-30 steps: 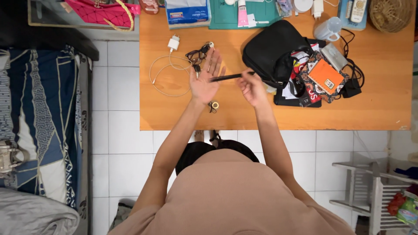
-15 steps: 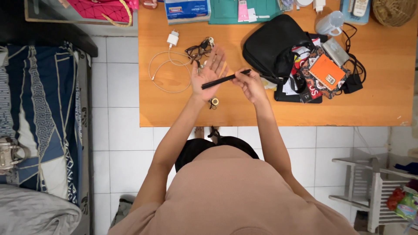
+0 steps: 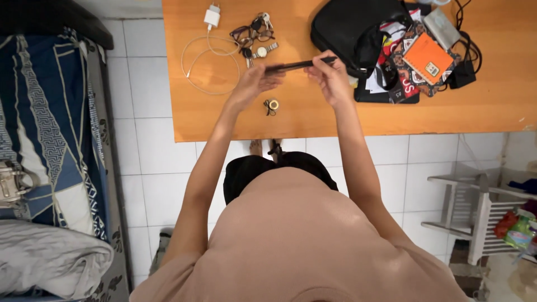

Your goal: The person organizes items on a cluttered wooden table. They pick up a tissue box, place it down, then handle a small jar with reed sticks, adjusting the sticks and placing them back. They also pick up a small pink item and a pair of glasses, moving them to different spots on the table.

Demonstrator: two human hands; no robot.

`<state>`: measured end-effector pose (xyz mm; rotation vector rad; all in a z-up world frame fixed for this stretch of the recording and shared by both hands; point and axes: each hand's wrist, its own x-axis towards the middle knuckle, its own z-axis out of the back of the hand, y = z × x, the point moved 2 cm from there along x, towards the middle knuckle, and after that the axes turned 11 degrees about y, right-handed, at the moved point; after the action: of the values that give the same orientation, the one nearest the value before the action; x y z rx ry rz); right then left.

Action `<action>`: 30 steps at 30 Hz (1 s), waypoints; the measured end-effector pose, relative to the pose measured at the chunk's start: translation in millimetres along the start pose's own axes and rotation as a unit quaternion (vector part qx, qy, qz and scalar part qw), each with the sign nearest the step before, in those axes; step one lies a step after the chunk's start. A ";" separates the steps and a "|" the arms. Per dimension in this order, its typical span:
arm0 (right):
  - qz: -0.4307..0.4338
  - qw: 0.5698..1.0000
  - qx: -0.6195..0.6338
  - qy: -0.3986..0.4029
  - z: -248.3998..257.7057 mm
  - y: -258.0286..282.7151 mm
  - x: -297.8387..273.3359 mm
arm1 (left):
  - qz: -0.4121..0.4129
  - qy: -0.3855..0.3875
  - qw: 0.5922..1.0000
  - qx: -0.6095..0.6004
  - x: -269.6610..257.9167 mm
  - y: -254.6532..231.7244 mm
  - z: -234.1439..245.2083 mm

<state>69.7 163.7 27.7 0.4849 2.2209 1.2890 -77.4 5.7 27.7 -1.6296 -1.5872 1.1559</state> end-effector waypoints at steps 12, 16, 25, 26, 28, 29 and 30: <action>-0.167 0.951 0.255 -0.051 -3.5 -108.8 -12.9 | -0.101 -0.162 0.973 0.130 3.0 33.4 -3.0; -0.002 0.994 -0.105 -0.016 3.7 -101.9 -19.5 | -0.121 -0.152 0.932 0.307 -2.4 30.8 5.6; 0.077 0.877 -0.454 0.139 -32.3 -75.3 -25.7 | -0.088 -0.030 0.906 0.412 -2.9 32.4 -12.0; 0.081 0.864 -0.478 0.134 -30.3 -80.7 -24.0 | -0.088 -0.017 0.904 0.419 -4.0 32.8 -13.9; 0.081 0.868 -0.470 0.136 -32.7 -81.4 -24.1 | -0.096 -0.018 0.904 0.416 -3.5 41.2 -10.0; 0.082 0.872 -0.461 0.139 -34.8 -81.9 -23.3 | -0.104 -0.021 0.904 0.415 -3.7 44.6 -7.3; 0.082 0.873 -0.461 0.140 -32.9 -86.8 -22.6 | -0.103 -0.021 0.904 0.415 -4.7 48.2 -6.7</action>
<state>64.1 86.9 -28.9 0.1044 1.4828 2.4037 -48.3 -3.8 -10.4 -0.8554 -1.0116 1.4727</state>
